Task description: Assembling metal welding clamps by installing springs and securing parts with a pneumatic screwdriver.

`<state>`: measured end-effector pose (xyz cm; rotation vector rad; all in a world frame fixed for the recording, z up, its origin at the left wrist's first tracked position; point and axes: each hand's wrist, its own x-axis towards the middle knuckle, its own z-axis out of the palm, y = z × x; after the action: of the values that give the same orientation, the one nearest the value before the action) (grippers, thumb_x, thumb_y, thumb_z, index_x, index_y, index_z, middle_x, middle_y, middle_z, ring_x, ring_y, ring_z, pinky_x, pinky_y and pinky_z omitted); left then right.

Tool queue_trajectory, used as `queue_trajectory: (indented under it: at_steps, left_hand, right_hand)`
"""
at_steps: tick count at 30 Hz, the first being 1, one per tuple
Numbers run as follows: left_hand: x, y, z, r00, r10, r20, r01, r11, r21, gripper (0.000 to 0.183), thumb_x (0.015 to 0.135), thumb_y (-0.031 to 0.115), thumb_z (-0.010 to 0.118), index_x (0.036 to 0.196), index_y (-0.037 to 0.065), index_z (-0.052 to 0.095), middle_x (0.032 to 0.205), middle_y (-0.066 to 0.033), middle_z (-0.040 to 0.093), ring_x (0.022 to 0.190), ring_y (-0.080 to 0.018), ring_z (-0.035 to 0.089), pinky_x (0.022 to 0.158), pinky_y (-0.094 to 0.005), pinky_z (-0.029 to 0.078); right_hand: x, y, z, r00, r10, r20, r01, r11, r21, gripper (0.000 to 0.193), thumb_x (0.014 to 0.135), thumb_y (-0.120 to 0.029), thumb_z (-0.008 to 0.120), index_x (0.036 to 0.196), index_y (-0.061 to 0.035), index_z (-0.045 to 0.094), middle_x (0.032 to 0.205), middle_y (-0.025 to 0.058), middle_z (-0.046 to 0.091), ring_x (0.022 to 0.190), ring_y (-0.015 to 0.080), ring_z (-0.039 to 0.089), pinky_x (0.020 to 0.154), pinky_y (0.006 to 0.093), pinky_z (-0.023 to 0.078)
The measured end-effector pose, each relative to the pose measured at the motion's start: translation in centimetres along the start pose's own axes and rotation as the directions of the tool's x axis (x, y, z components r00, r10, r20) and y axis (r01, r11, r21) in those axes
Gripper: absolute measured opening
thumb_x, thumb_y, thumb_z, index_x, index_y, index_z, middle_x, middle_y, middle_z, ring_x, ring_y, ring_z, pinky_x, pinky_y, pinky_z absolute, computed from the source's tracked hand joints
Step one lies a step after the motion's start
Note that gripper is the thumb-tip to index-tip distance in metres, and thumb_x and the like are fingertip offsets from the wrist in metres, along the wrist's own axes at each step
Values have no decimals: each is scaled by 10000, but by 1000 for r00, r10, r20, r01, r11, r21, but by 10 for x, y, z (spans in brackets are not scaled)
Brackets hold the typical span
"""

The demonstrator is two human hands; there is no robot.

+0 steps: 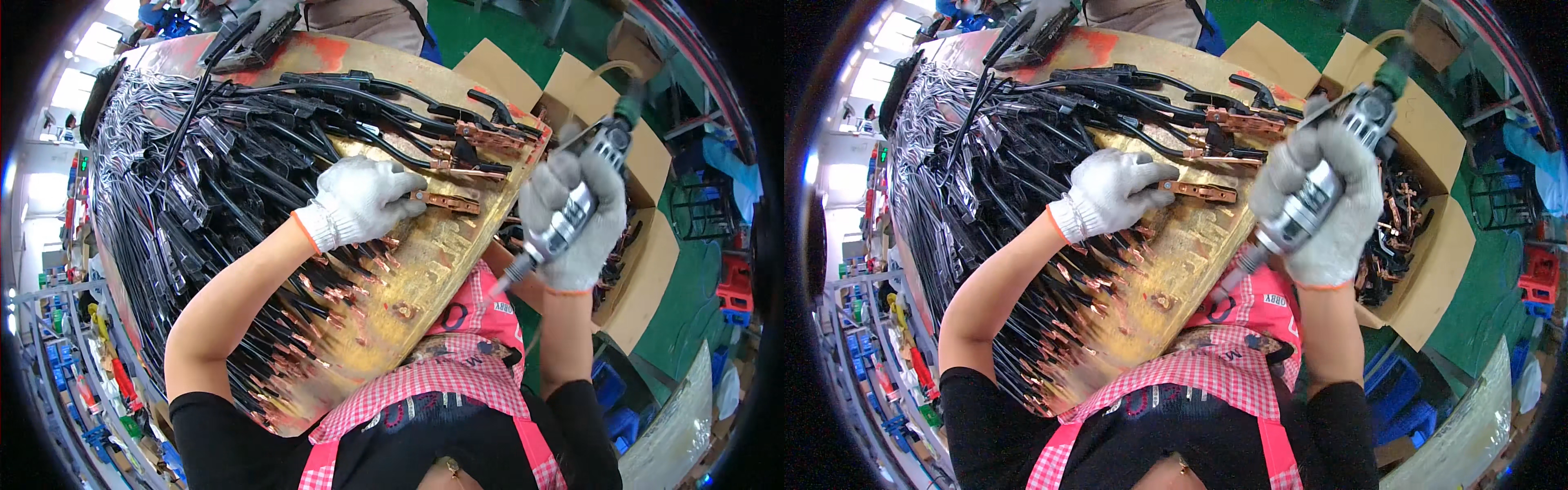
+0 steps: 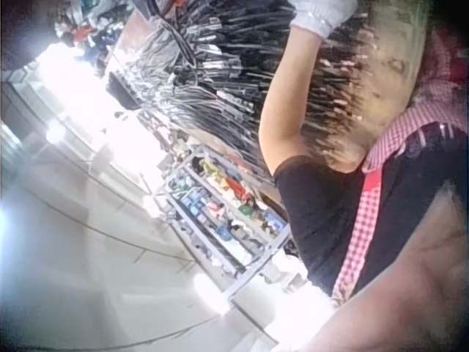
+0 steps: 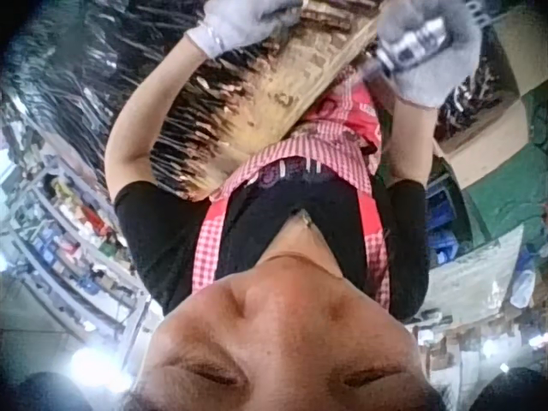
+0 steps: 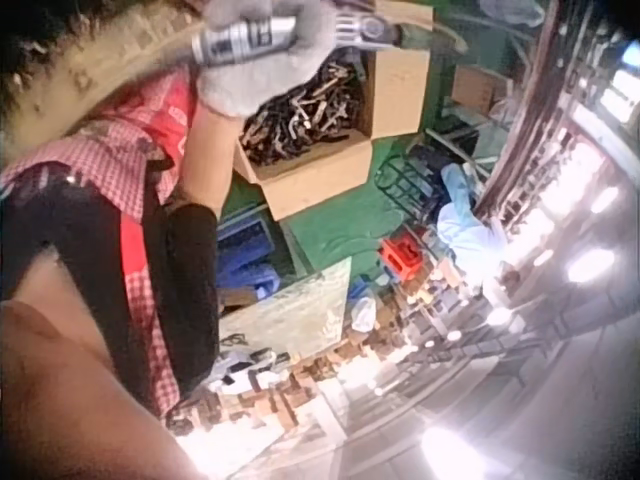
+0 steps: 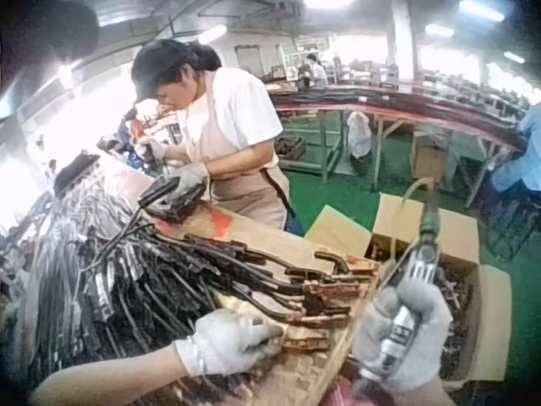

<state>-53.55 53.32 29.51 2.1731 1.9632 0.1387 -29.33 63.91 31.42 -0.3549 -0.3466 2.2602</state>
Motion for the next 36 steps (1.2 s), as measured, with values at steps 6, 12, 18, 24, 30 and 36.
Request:
queue_trajectory:
  at_steps: [6,12,18,24,30,36]
  left_hand:
    - [9,4,1,987,-93,128,81,992,98,270,866,409,689,1012,191,753,830,-81,717,750,-328,691,645,-462,535]
    - [9,4,-1,984,-74,159,60,994,92,287,867,426,684,1019,191,748,815,-83,715,757,-324,696,644,-461,540]
    - [8,-2,5,988,-61,145,48,995,92,290,845,398,699,1048,197,749,828,-88,720,764,-320,701,644,-451,547]
    - [8,-2,5,986,-72,152,58,994,90,254,797,344,693,1014,220,740,775,-94,703,720,-336,697,612,-472,542]
    - [9,-1,2,982,-85,169,78,996,49,216,784,328,689,963,217,738,763,-105,701,714,-341,698,610,-482,542]
    - [9,2,2,985,-100,138,93,994,59,189,778,324,699,927,212,728,703,-108,678,668,-348,681,570,-475,523]
  right_hand:
    - [39,44,24,904,-419,83,425,865,-267,204,882,-165,679,858,30,627,684,130,624,550,263,651,519,375,561]
    - [43,66,20,882,-456,121,454,749,-484,241,929,-211,601,904,29,603,745,164,608,630,298,623,647,413,554]
    - [38,67,6,889,-361,282,459,701,-546,227,963,-199,613,994,22,575,852,148,606,762,290,619,728,437,531]
    - [31,71,2,902,-245,355,405,764,-502,253,930,-142,660,1115,-24,534,920,134,611,820,260,627,799,446,553]
    - [26,88,6,826,-450,340,556,553,-621,409,874,-62,709,1240,-55,527,1050,128,654,943,260,661,880,434,568]
    - [27,80,3,877,-382,292,479,651,-589,396,863,-46,700,1225,-50,540,1048,133,656,939,261,663,856,442,576]
